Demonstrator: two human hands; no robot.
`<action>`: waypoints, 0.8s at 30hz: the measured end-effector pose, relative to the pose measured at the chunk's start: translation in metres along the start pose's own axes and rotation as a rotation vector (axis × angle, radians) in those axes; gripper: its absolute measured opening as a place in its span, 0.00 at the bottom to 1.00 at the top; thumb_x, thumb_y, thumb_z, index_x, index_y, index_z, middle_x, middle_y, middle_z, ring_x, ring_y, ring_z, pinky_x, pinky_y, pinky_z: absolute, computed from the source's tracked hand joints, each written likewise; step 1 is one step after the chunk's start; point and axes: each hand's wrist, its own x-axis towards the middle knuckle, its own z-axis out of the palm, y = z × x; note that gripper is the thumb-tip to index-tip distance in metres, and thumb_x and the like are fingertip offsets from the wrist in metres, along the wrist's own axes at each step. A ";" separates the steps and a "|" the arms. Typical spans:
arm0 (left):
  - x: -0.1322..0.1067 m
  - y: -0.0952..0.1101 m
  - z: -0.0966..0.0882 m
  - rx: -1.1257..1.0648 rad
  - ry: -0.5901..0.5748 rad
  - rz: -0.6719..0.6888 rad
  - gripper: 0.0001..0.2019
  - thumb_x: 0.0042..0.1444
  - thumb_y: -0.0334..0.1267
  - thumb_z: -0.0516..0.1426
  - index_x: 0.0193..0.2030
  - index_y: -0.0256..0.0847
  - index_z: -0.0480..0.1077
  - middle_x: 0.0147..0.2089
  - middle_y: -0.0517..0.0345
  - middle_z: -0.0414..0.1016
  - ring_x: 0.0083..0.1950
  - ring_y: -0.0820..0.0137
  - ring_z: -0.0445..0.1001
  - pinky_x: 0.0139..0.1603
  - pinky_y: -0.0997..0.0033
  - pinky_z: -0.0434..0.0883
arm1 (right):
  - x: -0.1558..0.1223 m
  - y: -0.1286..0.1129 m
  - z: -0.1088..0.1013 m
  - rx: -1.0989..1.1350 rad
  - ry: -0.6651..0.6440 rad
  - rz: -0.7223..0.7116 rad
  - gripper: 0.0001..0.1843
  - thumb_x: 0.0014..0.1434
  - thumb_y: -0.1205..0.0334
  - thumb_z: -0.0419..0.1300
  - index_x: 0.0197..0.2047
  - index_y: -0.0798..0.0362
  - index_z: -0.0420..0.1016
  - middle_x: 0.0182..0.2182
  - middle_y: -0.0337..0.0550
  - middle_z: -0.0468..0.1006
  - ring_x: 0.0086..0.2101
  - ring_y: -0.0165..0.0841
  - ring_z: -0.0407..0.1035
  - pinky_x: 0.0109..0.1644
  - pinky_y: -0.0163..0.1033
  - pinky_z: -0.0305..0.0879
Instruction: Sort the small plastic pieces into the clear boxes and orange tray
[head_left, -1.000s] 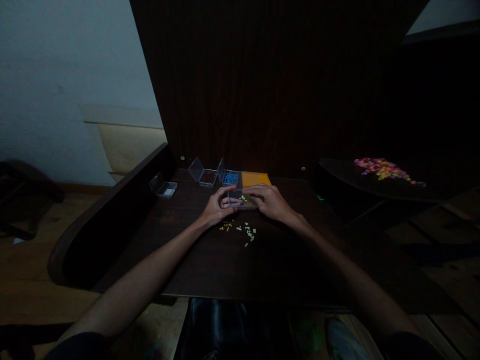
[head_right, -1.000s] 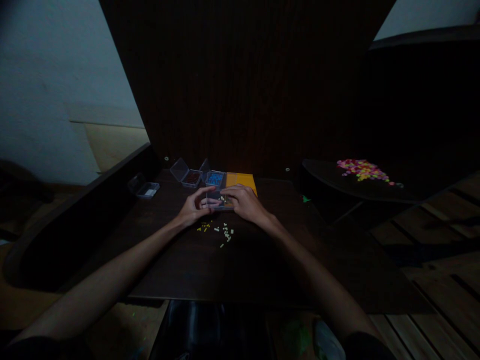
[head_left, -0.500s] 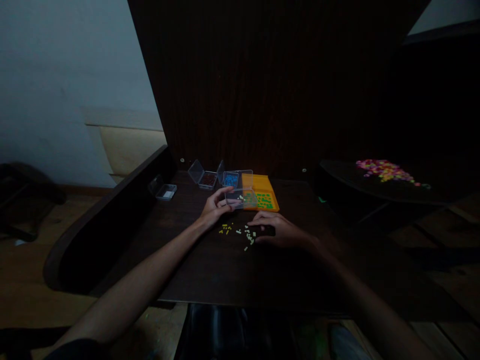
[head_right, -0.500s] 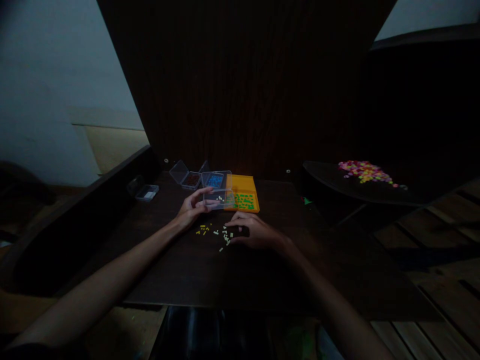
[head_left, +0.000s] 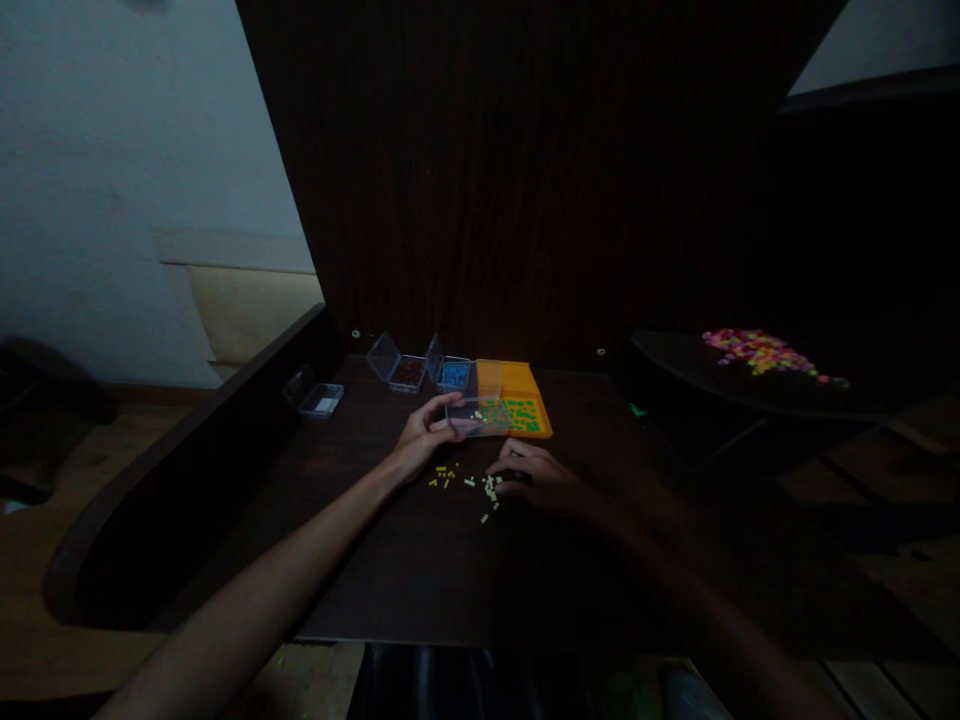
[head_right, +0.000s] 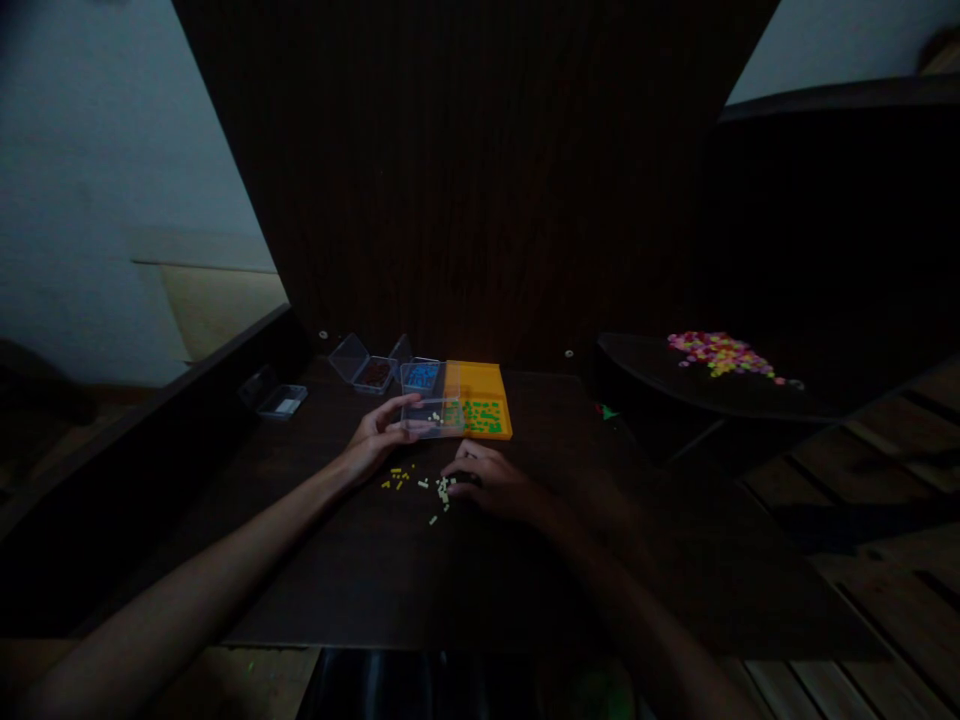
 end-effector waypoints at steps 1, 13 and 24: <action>-0.001 0.001 0.001 -0.016 0.014 -0.009 0.30 0.35 0.26 0.65 0.50 0.36 0.71 0.55 0.48 0.72 0.45 0.62 0.79 0.56 0.56 0.70 | -0.001 -0.001 0.001 0.003 0.011 0.003 0.17 0.65 0.53 0.57 0.51 0.52 0.76 0.38 0.45 0.70 0.39 0.34 0.67 0.45 0.40 0.66; -0.002 0.002 -0.001 0.076 -0.093 -0.021 0.38 0.36 0.28 0.67 0.58 0.36 0.64 0.45 0.48 0.79 0.50 0.57 0.78 0.50 0.64 0.72 | 0.001 0.001 0.010 -0.065 0.075 -0.067 0.10 0.65 0.60 0.57 0.42 0.52 0.79 0.36 0.43 0.71 0.37 0.32 0.68 0.43 0.38 0.65; -0.005 0.002 -0.002 0.142 -0.160 0.029 0.39 0.40 0.30 0.68 0.61 0.36 0.60 0.47 0.43 0.78 0.54 0.56 0.76 0.49 0.66 0.73 | 0.001 -0.005 0.017 -0.159 0.079 -0.102 0.08 0.64 0.71 0.50 0.35 0.53 0.67 0.35 0.43 0.69 0.36 0.32 0.65 0.40 0.37 0.61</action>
